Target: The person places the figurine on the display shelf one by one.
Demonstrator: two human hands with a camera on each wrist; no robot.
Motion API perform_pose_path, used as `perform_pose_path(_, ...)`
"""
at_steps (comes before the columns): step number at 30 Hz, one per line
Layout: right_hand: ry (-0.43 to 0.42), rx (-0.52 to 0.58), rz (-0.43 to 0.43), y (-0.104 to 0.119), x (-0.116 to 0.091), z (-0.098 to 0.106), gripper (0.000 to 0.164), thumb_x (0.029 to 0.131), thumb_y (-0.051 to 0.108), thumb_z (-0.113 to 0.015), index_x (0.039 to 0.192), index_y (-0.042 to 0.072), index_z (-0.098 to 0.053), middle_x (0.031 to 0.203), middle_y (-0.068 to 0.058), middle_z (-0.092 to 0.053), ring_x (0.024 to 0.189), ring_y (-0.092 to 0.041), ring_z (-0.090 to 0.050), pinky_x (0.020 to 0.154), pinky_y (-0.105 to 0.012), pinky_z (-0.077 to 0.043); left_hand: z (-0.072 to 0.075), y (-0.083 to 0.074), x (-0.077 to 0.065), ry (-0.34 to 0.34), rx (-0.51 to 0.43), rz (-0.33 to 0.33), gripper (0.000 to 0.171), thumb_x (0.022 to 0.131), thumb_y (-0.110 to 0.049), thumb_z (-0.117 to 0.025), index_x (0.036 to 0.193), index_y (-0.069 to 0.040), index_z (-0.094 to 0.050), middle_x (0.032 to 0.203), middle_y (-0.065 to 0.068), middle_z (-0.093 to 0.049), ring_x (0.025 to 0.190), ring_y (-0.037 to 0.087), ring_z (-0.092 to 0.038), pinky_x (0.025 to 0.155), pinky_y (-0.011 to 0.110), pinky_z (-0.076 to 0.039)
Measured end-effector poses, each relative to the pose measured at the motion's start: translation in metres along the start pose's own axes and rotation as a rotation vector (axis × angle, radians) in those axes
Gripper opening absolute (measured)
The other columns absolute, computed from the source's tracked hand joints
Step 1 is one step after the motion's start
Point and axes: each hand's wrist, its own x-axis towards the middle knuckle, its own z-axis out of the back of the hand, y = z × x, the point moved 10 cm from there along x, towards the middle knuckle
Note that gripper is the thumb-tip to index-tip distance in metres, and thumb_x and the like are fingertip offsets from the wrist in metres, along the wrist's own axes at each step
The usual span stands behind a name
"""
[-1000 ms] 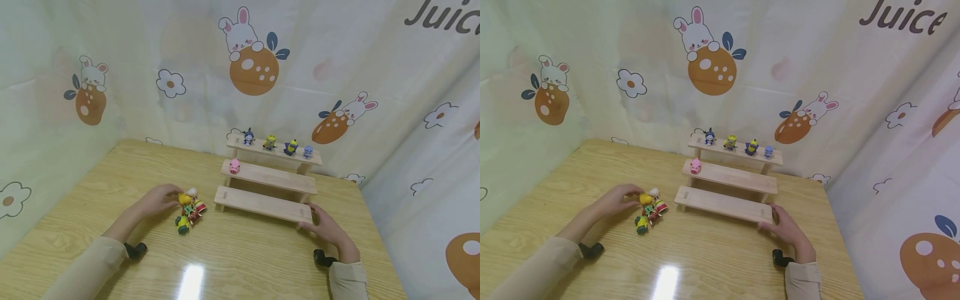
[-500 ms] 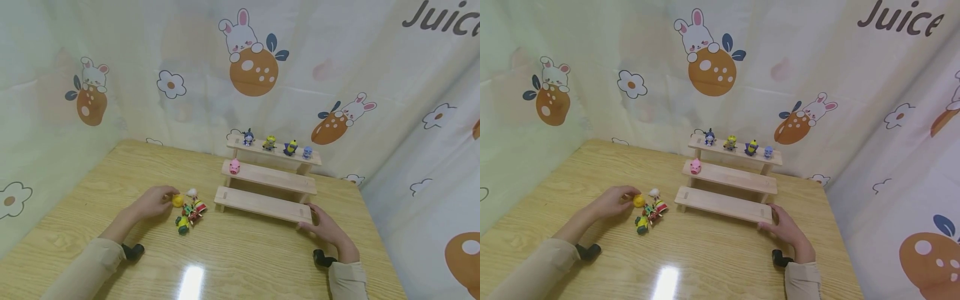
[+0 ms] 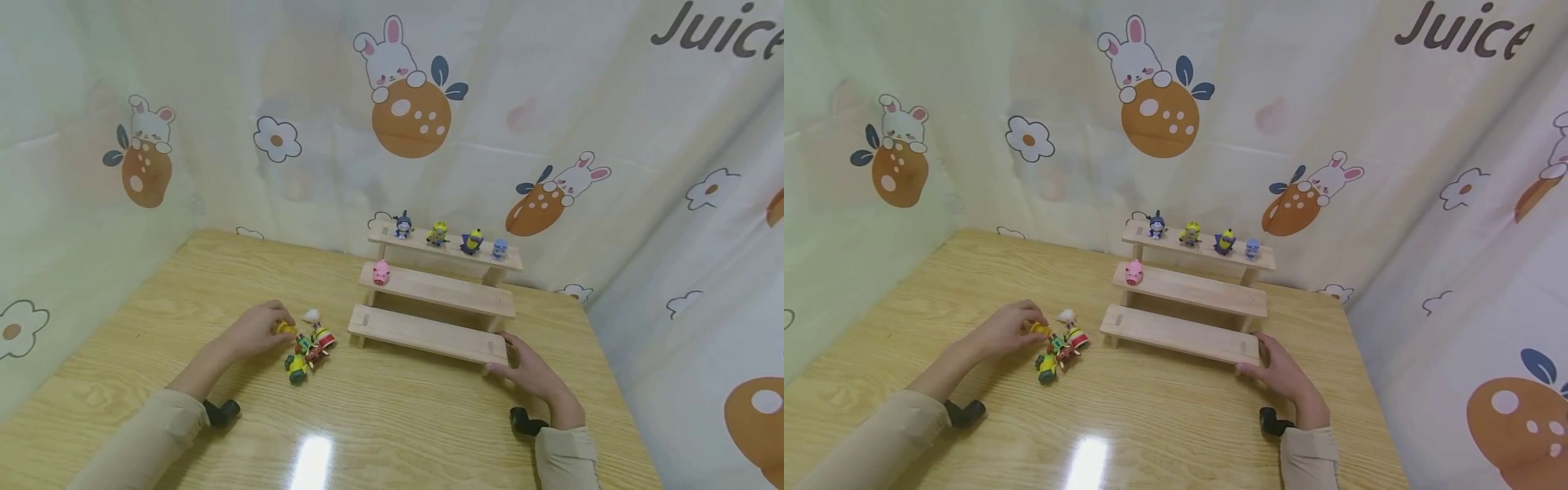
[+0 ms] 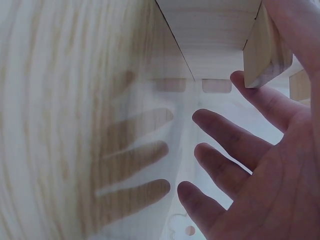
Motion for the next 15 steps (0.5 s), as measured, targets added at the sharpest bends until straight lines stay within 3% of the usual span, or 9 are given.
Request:
perform_pose_path(8, 0.009, 0.007, -0.004, 0.0015, -0.0006, -0.0002, 0.085, 0.086, 0.047, -0.065, 0.147, 0.004, -0.026, 0.150, -0.029, -0.025, 0.138, -0.050, -0.021, 0.106, -0.068, -0.023, -0.0006, -0.0031, 0.0027, 0.047, 0.006, -0.031, 0.023, 0.082, -0.013, -0.073, 0.104, -0.006, -0.071, 0.105, 0.009, -0.066, 0.098, 0.027, -0.063, 0.086, 0.043, -0.053)
perform_pose_path(15, 0.014, 0.014, -0.016, -0.0002, -0.0009, -0.0015, 0.087, 0.085, 0.048, -0.066, 0.148, 0.005, -0.024, 0.151, -0.028, -0.024, 0.139, -0.049, -0.019, 0.107, -0.068, -0.022, -0.0020, -0.0015, 0.0044, 0.074, -0.009, -0.026, 0.026, 0.082, -0.010, -0.073, 0.106, -0.002, -0.070, 0.106, 0.013, -0.066, 0.097, 0.027, -0.064, 0.082, 0.039, -0.055)
